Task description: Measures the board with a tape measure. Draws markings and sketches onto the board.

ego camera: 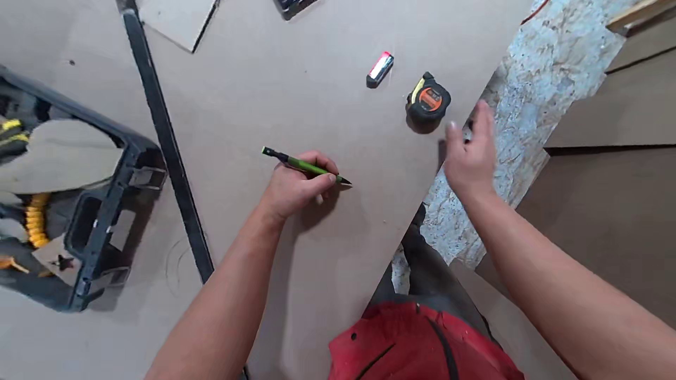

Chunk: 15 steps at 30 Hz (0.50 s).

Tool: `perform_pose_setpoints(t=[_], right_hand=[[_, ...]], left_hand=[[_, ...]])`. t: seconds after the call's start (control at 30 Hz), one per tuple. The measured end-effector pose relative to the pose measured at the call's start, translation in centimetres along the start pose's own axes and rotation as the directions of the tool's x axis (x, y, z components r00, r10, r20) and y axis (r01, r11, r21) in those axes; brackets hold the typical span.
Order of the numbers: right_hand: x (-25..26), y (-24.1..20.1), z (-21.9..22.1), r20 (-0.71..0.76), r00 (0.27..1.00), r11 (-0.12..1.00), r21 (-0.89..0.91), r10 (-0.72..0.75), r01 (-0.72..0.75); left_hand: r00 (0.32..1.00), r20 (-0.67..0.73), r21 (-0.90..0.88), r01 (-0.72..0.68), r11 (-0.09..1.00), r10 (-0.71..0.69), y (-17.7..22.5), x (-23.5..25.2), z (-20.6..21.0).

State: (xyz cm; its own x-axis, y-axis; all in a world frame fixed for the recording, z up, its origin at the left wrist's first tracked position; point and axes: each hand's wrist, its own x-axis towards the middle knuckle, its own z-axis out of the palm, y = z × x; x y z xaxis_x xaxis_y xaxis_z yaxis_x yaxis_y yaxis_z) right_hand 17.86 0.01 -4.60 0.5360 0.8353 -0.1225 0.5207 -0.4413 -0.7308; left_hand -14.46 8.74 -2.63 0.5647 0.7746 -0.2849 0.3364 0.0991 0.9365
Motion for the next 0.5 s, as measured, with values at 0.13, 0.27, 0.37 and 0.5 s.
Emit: perform_pose_setpoints(t=[0.13,0.27,0.37,0.5], right_hand=[[1.8,-2.2,4.9,-0.115,0.98,0.979,-0.1,0.165,-0.177],[1.5,-2.0,5.5,-0.147,0.975,0.973,-0.132,0.167,-0.187],[1.7,-2.2,5.3,-0.138,0.973,0.963,-0.173,0.182,-0.205],[1.9,-2.2,5.2,-0.126,0.975,0.955,-0.213,0.185,-0.209]], left_hand=[[0.977,-0.196,-0.04,-0.097,0.994,0.087,-0.8,0.8,2.0],[0.937,-0.325,-0.037,-0.149,0.988,0.129,-1.1,-0.4,4.0],[0.96,-0.245,-0.071,-0.156,0.985,0.134,-1.6,-0.5,3.2],[0.994,0.072,-0.007,-0.079,0.997,0.079,-1.0,0.8,0.0]])
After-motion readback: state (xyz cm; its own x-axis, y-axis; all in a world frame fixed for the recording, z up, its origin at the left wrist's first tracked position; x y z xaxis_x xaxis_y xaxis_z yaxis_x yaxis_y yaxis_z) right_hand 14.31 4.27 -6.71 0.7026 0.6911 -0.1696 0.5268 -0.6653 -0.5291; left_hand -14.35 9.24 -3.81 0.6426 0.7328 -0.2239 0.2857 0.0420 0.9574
